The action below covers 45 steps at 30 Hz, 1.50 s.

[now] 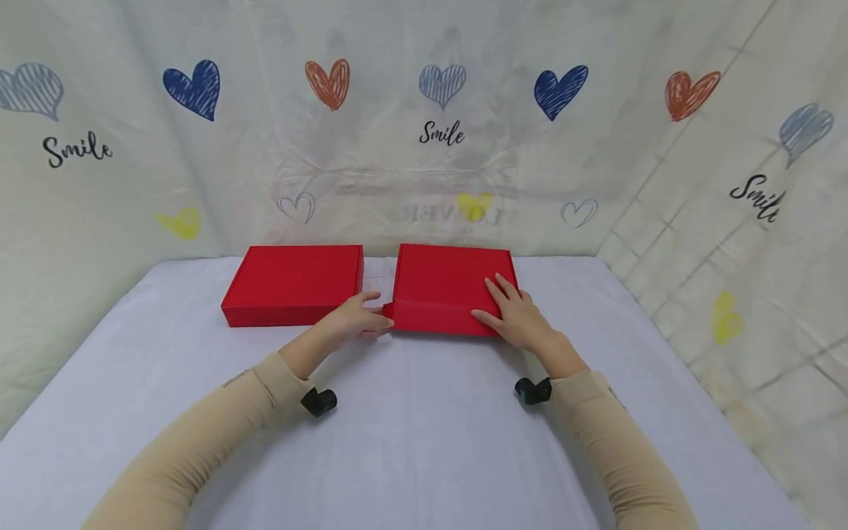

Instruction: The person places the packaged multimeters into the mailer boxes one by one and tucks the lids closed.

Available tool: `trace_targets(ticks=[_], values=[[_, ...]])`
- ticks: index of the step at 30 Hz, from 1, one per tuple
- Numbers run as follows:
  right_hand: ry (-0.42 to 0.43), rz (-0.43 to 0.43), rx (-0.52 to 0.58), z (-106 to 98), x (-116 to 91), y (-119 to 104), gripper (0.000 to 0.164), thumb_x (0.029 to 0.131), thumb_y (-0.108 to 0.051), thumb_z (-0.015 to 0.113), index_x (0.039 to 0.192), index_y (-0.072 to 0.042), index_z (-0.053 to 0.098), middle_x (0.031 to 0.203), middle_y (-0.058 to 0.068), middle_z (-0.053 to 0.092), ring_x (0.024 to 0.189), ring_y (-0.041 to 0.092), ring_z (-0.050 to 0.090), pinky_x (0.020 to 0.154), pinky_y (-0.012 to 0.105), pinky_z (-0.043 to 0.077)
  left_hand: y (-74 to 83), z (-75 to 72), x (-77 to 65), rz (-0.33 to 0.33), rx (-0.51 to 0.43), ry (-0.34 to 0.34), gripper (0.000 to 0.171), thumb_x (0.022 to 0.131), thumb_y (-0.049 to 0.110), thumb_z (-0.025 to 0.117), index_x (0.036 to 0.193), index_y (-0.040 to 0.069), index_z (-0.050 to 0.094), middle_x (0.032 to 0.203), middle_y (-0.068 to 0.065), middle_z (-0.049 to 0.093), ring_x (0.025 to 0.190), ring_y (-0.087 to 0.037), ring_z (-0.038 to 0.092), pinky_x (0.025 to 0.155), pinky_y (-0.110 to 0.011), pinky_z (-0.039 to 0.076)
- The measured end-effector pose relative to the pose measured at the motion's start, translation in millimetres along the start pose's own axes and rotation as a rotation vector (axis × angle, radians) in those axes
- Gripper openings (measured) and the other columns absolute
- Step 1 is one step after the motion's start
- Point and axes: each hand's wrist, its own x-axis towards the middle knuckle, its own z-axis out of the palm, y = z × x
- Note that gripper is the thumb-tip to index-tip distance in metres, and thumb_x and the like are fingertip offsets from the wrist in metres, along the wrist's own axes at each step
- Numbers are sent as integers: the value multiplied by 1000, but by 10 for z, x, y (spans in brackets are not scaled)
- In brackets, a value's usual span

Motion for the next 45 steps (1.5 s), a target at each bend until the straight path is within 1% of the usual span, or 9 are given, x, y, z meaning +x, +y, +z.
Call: trace_targets(ticks=[4, 9, 16, 22, 25, 29, 32, 40, 45], values=[[0, -3, 6, 1, -2, 1, 85, 103, -48, 56, 163, -2, 17, 167, 25, 9, 143, 58, 20, 107, 74, 32, -21, -1, 37, -22, -67, -35, 78, 91, 7, 75, 157, 2, 35, 150, -20, 49, 133, -35, 51, 97, -39, 55], [2, -7, 14, 8, -16, 1, 85, 103, -47, 57, 163, -2, 17, 167, 26, 9, 143, 59, 20, 108, 74, 30, -23, 22, 75, -32, -59, -48, 67, 90, 2, 75, 151, -2, 45, 141, -20, 56, 128, -34, 55, 94, -37, 56], [7, -5, 24, -6, -24, -14, 84, 103, -47, 56, 163, -2, 17, 167, 26, 9, 143, 60, 19, 108, 75, 29, -25, 44, 115, 19, 42, -16, 59, 89, -3, 76, 143, -5, 53, 134, -21, 61, 122, -33, 59, 91, -36, 58], [1, 0, 22, -19, -23, -5, 84, 103, -47, 57, 163, -2, 17, 167, 26, 9, 143, 60, 19, 107, 75, 30, -23, 70, 153, 58, 242, -1, 67, 83, 6, 83, 142, -3, 52, 135, -19, 60, 124, -34, 57, 91, -37, 57], [0, 6, 24, -18, -20, -11, 84, 103, -47, 57, 163, -2, 17, 167, 25, 9, 144, 59, 18, 107, 75, 30, -6, 77, 154, 55, 279, 9, 68, 82, 8, 84, 141, -2, 52, 134, -18, 59, 123, -33, 56, 91, -38, 57], [0, 8, 30, -20, -13, -11, 84, 103, -47, 57, 163, -3, 18, 167, 25, 9, 144, 59, 18, 107, 75, 30, 17, 57, 149, 42, 273, -12, 68, 83, 12, 84, 142, -2, 52, 132, -17, 60, 119, -31, 59, 92, -38, 57], [1, 8, 30, -26, -5, -6, 84, 103, -47, 56, 163, -3, 18, 167, 25, 9, 144, 59, 18, 108, 75, 30, 26, 27, 145, 20, 242, -46, 68, 86, 16, 83, 143, -2, 52, 131, -17, 62, 114, -30, 63, 94, -38, 56], [-17, 8, 31, -32, 10, 14, 84, 103, -48, 55, 163, -3, 17, 167, 25, 9, 144, 59, 17, 108, 75, 29, 19, -31, 124, -47, 207, -80, 61, 89, 24, 81, 141, 2, 58, 114, -9, 69, 106, -24, 65, 95, -37, 54], [-22, 3, 34, -36, 7, 9, 84, 103, -48, 55, 163, -3, 17, 167, 25, 8, 144, 59, 17, 109, 75, 28, 15, -44, 96, -49, 167, -100, 61, 89, 25, 81, 141, 2, 59, 107, -8, 73, 104, -24, 68, 99, -39, 52]])
